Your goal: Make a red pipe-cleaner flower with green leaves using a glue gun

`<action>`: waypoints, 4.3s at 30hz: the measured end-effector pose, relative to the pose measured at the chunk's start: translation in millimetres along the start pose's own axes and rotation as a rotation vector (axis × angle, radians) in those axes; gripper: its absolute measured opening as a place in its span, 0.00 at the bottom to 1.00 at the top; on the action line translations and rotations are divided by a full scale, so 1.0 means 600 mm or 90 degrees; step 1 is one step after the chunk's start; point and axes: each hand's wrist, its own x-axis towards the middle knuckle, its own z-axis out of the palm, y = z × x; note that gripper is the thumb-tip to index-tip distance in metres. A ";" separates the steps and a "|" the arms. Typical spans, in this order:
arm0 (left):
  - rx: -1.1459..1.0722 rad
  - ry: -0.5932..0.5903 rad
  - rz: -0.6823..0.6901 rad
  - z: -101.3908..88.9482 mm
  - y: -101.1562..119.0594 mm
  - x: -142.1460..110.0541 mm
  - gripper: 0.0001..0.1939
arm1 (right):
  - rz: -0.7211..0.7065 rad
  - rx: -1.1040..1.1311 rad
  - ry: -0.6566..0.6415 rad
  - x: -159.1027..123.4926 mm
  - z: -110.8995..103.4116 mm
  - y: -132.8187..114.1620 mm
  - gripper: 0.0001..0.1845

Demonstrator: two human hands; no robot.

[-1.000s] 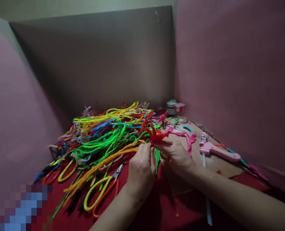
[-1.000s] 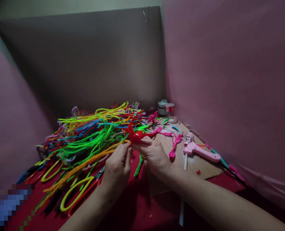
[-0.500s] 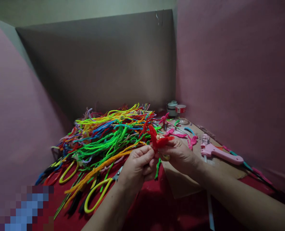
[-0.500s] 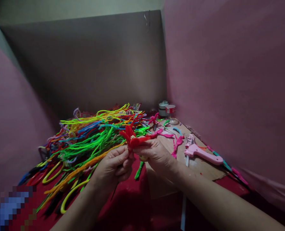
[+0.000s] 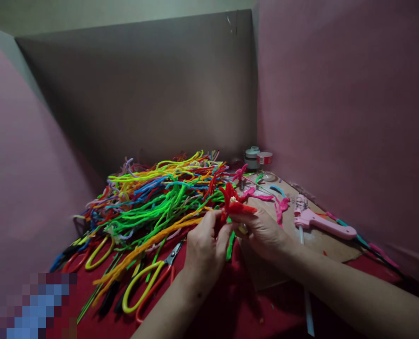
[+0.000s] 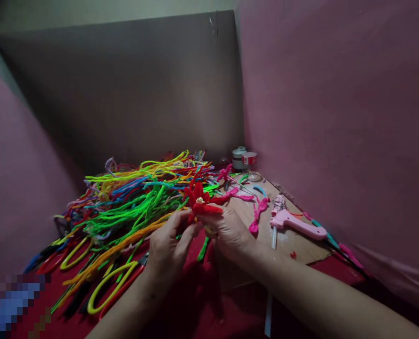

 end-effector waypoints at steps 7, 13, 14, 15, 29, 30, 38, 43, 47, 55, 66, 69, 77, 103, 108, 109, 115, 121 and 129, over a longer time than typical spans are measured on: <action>-0.185 -0.070 -0.087 -0.002 -0.003 0.001 0.10 | -0.159 -0.151 -0.017 -0.008 -0.007 0.002 0.04; -0.531 -0.210 -0.247 -0.004 0.006 0.008 0.11 | -0.111 -0.103 -0.093 -0.003 -0.012 -0.012 0.04; -0.566 -0.223 -0.267 -0.004 0.007 0.009 0.12 | -0.101 -0.098 -0.104 -0.002 -0.014 -0.014 0.04; -0.590 -0.232 -0.285 -0.004 0.007 0.009 0.12 | -0.096 -0.100 -0.113 -0.002 -0.016 -0.017 0.04; -0.570 -0.220 -0.334 -0.006 0.006 0.007 0.13 | -0.061 -0.146 -0.079 0.005 -0.027 -0.026 0.06; -0.635 -0.248 -0.359 -0.004 0.004 0.005 0.12 | -0.047 -0.127 -0.089 0.005 -0.026 -0.026 0.05; -0.806 -0.378 -0.394 0.007 -0.002 0.000 0.11 | 0.101 -0.021 -0.122 0.001 -0.026 -0.022 0.07; -0.341 -0.171 -0.218 0.006 0.007 0.005 0.12 | 0.042 -0.027 -0.049 0.002 -0.018 -0.009 0.07; 0.050 -0.006 0.028 0.007 -0.011 0.001 0.07 | -0.018 -0.044 -0.003 0.004 -0.008 -0.002 0.08; -0.108 -0.050 -0.097 0.001 -0.006 -0.001 0.07 | -0.079 -0.147 -0.041 0.004 -0.015 -0.018 0.11; -0.728 -0.338 -0.400 -0.005 0.009 0.004 0.07 | 0.123 -0.017 -0.182 0.011 -0.033 -0.023 0.09; -0.670 -0.348 -0.361 -0.002 0.008 0.005 0.10 | 0.086 0.007 -0.173 0.008 -0.028 -0.017 0.09; 0.017 -0.055 0.023 0.000 -0.006 -0.004 0.05 | 0.001 -0.028 -0.086 0.004 -0.022 -0.004 0.08; -0.286 -0.190 -0.183 0.005 0.000 0.007 0.10 | -0.049 -0.031 -0.069 0.004 -0.021 -0.001 0.08; 0.101 0.014 0.047 0.012 -0.010 -0.001 0.08 | -0.081 -0.058 -0.037 0.006 -0.017 0.002 0.08; 0.109 0.007 0.045 0.011 -0.012 -0.001 0.07 | -0.087 -0.073 -0.039 0.005 -0.016 0.001 0.08; -0.231 -0.118 -0.230 0.002 0.002 0.011 0.10 | -0.122 -0.179 -0.073 0.002 -0.019 -0.007 0.10; -0.578 -0.271 -0.387 -0.010 0.012 0.012 0.09 | -0.142 -0.157 -0.121 0.000 -0.026 -0.011 0.03; -0.766 -0.416 -0.451 -0.009 0.009 0.003 0.07 | -0.060 -0.052 -0.186 -0.007 -0.025 -0.012 0.04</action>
